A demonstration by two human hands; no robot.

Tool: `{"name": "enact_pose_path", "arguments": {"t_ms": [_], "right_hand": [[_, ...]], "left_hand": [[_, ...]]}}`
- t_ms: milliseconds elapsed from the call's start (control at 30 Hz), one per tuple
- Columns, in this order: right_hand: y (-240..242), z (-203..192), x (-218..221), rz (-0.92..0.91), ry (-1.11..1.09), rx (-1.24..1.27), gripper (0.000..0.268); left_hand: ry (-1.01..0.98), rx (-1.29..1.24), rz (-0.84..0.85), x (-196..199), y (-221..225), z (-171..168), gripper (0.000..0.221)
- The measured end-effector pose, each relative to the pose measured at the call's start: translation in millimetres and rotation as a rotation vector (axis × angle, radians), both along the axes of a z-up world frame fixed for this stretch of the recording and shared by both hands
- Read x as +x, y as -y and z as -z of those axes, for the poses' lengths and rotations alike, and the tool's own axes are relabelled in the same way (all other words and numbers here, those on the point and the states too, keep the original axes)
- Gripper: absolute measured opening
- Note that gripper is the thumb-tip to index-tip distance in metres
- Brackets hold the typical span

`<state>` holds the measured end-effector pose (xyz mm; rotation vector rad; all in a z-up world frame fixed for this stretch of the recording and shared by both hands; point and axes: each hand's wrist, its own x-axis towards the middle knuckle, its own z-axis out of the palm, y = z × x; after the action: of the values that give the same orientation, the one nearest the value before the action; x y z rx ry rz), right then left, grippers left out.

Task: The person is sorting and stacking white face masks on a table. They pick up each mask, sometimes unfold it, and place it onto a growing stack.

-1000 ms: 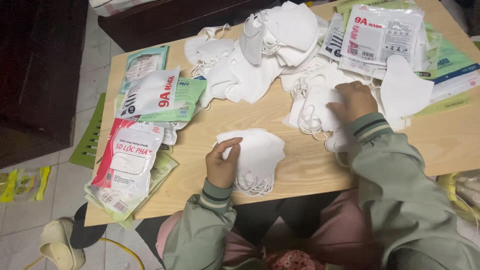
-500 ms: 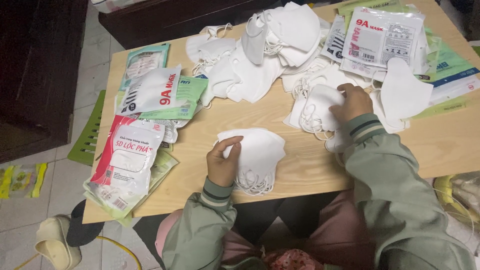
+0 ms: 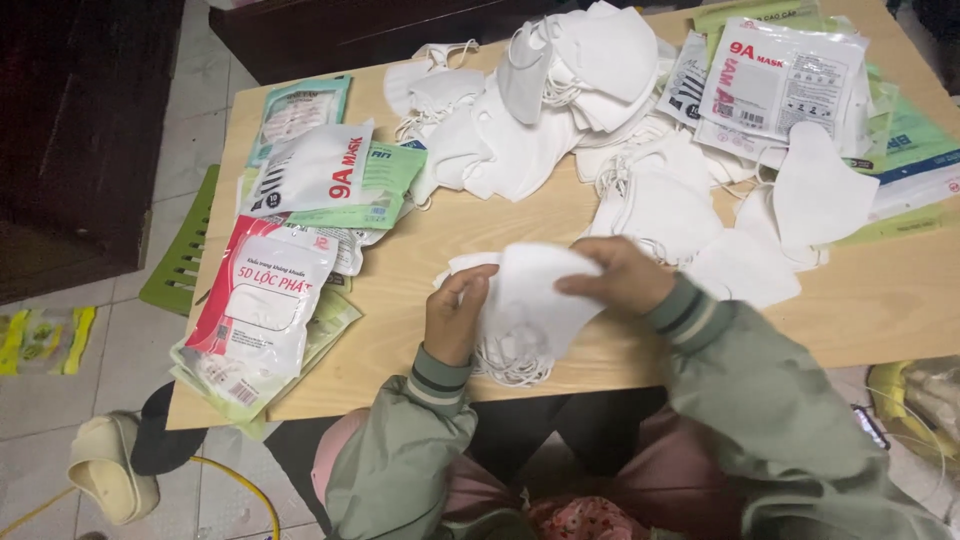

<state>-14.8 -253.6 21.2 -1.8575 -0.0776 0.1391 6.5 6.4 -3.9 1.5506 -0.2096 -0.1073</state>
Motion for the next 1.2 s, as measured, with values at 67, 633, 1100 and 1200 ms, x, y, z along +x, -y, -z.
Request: {"name": "enact_pose_path", "arguments": {"t_ms": [67, 633, 1100, 1200], "right_hand": [[-18, 19, 0, -0.007, 0.01, 0.014, 0.026], [131, 51, 21, 0.505, -0.164, -1.111, 0.062], [115, 18, 13, 0.645, 0.355, -0.485, 0.023], [91, -15, -1, 0.523, 0.231, -0.059, 0.024]], "left_hand": [[0.0, 0.04, 0.002, -4, 1, 0, 0.03], [0.354, 0.038, -0.274, -2, 4, -14, 0.012], [0.349, -0.126, -0.154, 2, -3, 6, 0.055], [0.187, -0.068, -0.16, -3, -2, 0, 0.025]]}}
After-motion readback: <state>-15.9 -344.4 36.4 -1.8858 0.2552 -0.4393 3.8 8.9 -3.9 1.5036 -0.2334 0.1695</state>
